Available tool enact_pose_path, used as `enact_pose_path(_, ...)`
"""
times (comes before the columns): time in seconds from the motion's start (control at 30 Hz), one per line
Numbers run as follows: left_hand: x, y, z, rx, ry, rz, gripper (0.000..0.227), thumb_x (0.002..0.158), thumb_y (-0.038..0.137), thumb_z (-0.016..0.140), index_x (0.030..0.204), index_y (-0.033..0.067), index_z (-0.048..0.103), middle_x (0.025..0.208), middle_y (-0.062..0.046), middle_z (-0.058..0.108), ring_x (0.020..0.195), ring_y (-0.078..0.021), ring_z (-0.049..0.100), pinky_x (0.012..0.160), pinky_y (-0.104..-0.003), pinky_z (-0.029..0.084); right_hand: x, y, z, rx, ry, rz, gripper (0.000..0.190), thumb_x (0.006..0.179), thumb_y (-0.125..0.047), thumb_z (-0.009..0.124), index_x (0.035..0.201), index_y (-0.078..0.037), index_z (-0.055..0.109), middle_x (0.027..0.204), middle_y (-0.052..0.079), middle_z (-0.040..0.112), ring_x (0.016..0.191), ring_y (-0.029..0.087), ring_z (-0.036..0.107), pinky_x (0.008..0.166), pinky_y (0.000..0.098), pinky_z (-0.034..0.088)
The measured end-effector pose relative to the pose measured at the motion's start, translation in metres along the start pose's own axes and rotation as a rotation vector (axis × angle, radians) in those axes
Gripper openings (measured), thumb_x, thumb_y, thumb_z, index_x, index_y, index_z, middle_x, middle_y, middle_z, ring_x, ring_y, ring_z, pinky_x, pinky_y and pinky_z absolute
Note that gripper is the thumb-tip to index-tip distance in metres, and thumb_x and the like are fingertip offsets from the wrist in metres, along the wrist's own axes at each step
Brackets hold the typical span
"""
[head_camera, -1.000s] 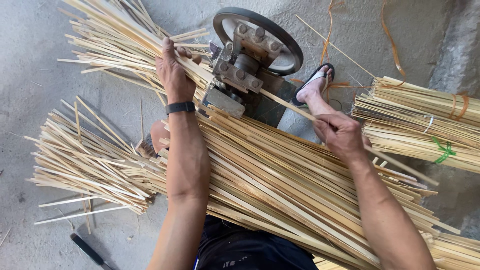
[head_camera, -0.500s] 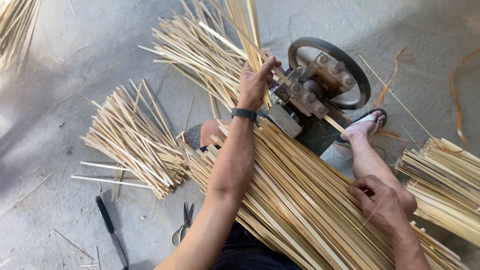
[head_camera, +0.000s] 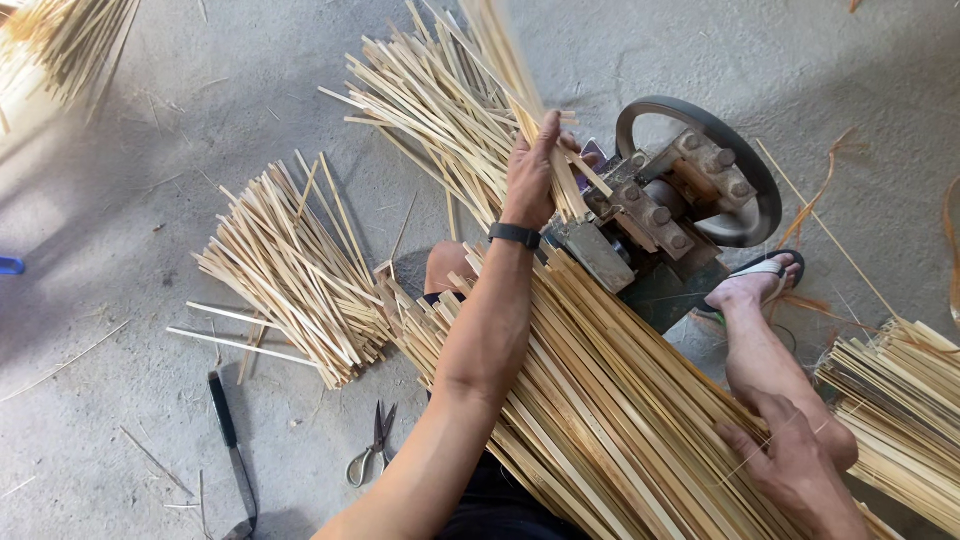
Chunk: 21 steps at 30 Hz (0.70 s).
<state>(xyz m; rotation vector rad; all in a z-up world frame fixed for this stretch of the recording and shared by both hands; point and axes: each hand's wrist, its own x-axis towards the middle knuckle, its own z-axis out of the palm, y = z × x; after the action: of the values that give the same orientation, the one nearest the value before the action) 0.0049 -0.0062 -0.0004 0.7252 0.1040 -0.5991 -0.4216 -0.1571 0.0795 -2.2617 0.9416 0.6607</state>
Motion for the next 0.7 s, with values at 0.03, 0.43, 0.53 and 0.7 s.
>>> enact_pose_path(0.03, -0.002, 0.003, 0.002, -0.031, -0.009, 0.001, 0.028, 0.099, 0.03, 0.064, 0.114, 0.0113, 0.05, 0.083, -0.005, 0.063, 0.075, -0.0193, 0.068, 0.066, -0.041, 0.068, -0.001, 0.0, 0.0, -0.008, 0.01, -0.01, 0.061, 0.091, -0.042, 0.074, 0.133, 0.0, 0.06, 0.12, 0.019, 0.067, 0.111, 0.031, 0.063, 0.094, 0.0439, 0.049)
enact_pose_path(0.43, 0.0, 0.006, -0.009, -0.171, 0.054, 0.117, 0.041, 0.095, 0.038, 0.065, 0.122, 0.01, 0.053, 0.072, 0.0, 0.052, 0.06, -0.0124, 0.053, 0.047, -0.026, 0.048, -0.031, -0.017, -0.026, 0.175, 0.353, -0.312, 0.019, 0.077, -0.021, 0.081, 0.09, -0.006, 0.08, 0.088, 0.006, 0.079, 0.083, 0.02, 0.074, 0.083, 0.0324, 0.055)
enact_pose_path(0.53, -0.004, 0.011, -0.002, -0.153, 0.192, 0.092, 0.037, 0.092, 0.036, 0.073, 0.103, 0.0171, 0.043, 0.072, -0.001, 0.048, 0.059, -0.014, 0.05, 0.043, -0.027, 0.041, -0.039, -0.004, -0.033, 0.297, 0.221, 0.078, 0.027, 0.078, -0.022, 0.083, 0.103, -0.013, 0.083, 0.088, 0.006, 0.082, 0.077, 0.021, 0.074, 0.074, 0.0351, 0.058)
enact_pose_path(0.7, -0.012, 0.006, 0.012, 0.056, 0.144, 0.071, 0.045, 0.087, 0.039, 0.082, 0.096, 0.012, 0.047, 0.071, -0.002, 0.051, 0.054, -0.0123, 0.05, 0.04, -0.026, 0.041, -0.032, 0.016, -0.036, 0.238, 0.219, 0.127, 0.027, 0.073, -0.025, 0.089, 0.094, -0.008, 0.083, 0.085, 0.008, 0.078, 0.077, 0.018, 0.071, 0.071, 0.0345, 0.056)
